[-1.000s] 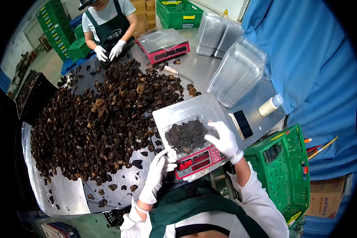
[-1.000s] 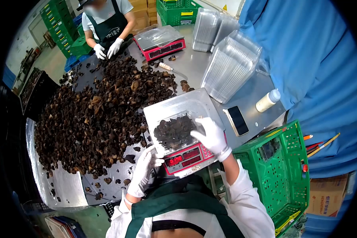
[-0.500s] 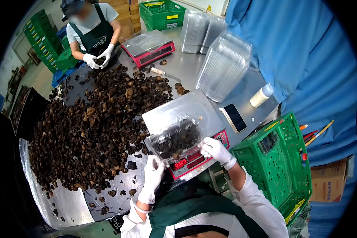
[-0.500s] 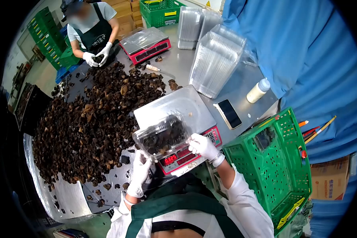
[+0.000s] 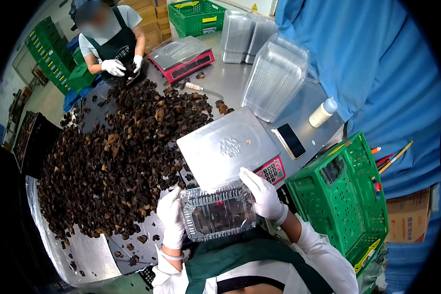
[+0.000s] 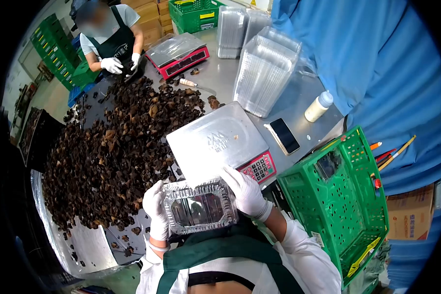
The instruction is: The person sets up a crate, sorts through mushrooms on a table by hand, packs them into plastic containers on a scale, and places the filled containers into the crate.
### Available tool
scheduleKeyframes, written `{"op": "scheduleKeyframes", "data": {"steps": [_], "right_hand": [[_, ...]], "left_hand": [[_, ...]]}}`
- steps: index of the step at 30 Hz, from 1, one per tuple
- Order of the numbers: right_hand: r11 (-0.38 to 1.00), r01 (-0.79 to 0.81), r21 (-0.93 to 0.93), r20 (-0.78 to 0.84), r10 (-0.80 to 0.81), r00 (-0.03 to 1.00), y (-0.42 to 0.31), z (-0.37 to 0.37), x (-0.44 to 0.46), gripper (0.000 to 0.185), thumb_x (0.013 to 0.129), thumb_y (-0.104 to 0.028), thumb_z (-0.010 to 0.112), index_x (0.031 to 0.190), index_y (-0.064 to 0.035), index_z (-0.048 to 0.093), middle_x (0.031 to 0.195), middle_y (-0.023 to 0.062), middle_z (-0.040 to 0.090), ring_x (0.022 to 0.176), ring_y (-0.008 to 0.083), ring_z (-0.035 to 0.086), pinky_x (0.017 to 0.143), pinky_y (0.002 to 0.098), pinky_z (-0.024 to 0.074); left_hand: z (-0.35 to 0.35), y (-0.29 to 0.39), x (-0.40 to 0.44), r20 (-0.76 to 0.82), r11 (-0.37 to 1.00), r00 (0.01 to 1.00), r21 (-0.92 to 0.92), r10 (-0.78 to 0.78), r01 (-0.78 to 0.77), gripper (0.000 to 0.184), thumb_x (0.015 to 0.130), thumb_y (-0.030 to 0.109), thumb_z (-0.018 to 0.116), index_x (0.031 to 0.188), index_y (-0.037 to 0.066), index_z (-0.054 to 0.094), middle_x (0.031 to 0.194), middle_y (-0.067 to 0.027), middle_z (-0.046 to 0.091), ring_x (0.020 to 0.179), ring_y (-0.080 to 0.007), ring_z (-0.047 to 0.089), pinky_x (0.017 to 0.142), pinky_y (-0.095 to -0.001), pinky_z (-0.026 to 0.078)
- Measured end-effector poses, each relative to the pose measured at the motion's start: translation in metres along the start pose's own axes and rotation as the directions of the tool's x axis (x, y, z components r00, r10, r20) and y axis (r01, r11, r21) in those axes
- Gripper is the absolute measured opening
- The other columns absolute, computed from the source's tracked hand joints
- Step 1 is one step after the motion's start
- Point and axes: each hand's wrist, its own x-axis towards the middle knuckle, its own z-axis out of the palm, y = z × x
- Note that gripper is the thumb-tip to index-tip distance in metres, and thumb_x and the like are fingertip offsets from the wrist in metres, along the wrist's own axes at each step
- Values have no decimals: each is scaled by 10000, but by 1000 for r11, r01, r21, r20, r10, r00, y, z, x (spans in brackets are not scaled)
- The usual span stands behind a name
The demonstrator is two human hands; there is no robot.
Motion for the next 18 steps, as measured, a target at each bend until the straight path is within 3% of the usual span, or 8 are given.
{"op": "scheduleKeyframes", "data": {"steps": [2, 4, 6, 9, 10, 12, 14, 18], "right_hand": [[1000, -24, -12, 5, 24, 1000, 1, 1, -6, 623, 744, -181, 688, 1284, 42, 469, 1301, 248, 494, 1126, 375, 549, 945, 384, 453], [997, 48, -57, -142, -56, 988, 0, 0, -11, 579, 751, -175, 689, 1240, 59, 486, 1298, 272, 478, 1121, 402, 544, 948, 405, 449], [989, 144, 36, -145, -138, 980, -8, -18, -8, 522, 741, -103, 671, 1238, -78, 515, 1317, 188, 456, 1134, 358, 522, 939, 407, 444], [980, 80, 183, -77, -67, 995, -12, -68, -14, 541, 726, -176, 709, 1230, -103, 525, 1267, 126, 506, 1158, 338, 507, 974, 413, 420], [994, 51, 100, -110, -40, 993, -10, -97, -15, 578, 694, -196, 753, 1221, -97, 535, 1225, 116, 536, 1142, 327, 517, 965, 402, 429], [983, -182, -36, -330, 160, 930, -9, -157, -30, 585, 628, -165, 810, 1152, -53, 575, 1152, 132, 586, 1058, 305, 582, 921, 380, 463], [843, -534, 58, -520, 482, 705, -1, -211, -55, 651, 583, -126, 830, 1173, -55, 566, 1107, 116, 595, 987, 297, 605, 895, 366, 477], [518, -780, -352, -700, 407, 586, 54, -261, -133, 631, 673, -356, 781, 1196, -89, 550, 1043, 124, 600, 927, 289, 620, 819, 360, 496]], "left_hand": [[-1, -1, 1, 25, 996, 999, 84, -29, 27, 227, 818, -43, 505, 1000, -8, 636, 1007, -167, 662, 895, -262, 634, 822, -330, 499], [5, -1, 7, 62, 978, 989, 151, 135, -143, 224, 819, -29, 523, 1016, -20, 630, 987, -164, 665, 870, -246, 635, 802, -316, 502], [20, -5, 9, 147, 962, 954, -35, -262, 270, 233, 834, 11, 542, 1052, -17, 619, 1021, -166, 652, 892, -250, 628, 790, -318, 506], [53, -3, 16, 382, 834, 830, -216, -407, 508, 264, 848, 71, 575, 1101, -1, 600, 1123, -182, 614, 989, -277, 611, 802, -340, 508], [58, 22, 27, 457, 979, 882, 98, 117, -181, 292, 831, 70, 599, 1112, -7, 591, 1164, -194, 593, 1055, -294, 592, 851, -358, 499], [64, 35, 34, 549, 976, 836, 177, 9, -127, 356, 793, 48, 631, 1139, -15, 573, 1212, -210, 559, 1149, -318, 541, 941, -388, 453], [62, 23, 33, 517, 985, 855, 159, -29, -63, 399, 766, -1, 636, 1159, -13, 563, 1199, -214, 563, 1126, -331, 548, 972, -402, 425], [49, -9, 17, 471, 954, 830, 147, -299, 261, 295, 865, -27, 540, 1159, -42, 541, 1117, -168, 588, 1025, -258, 588, 888, -328, 471]]}}
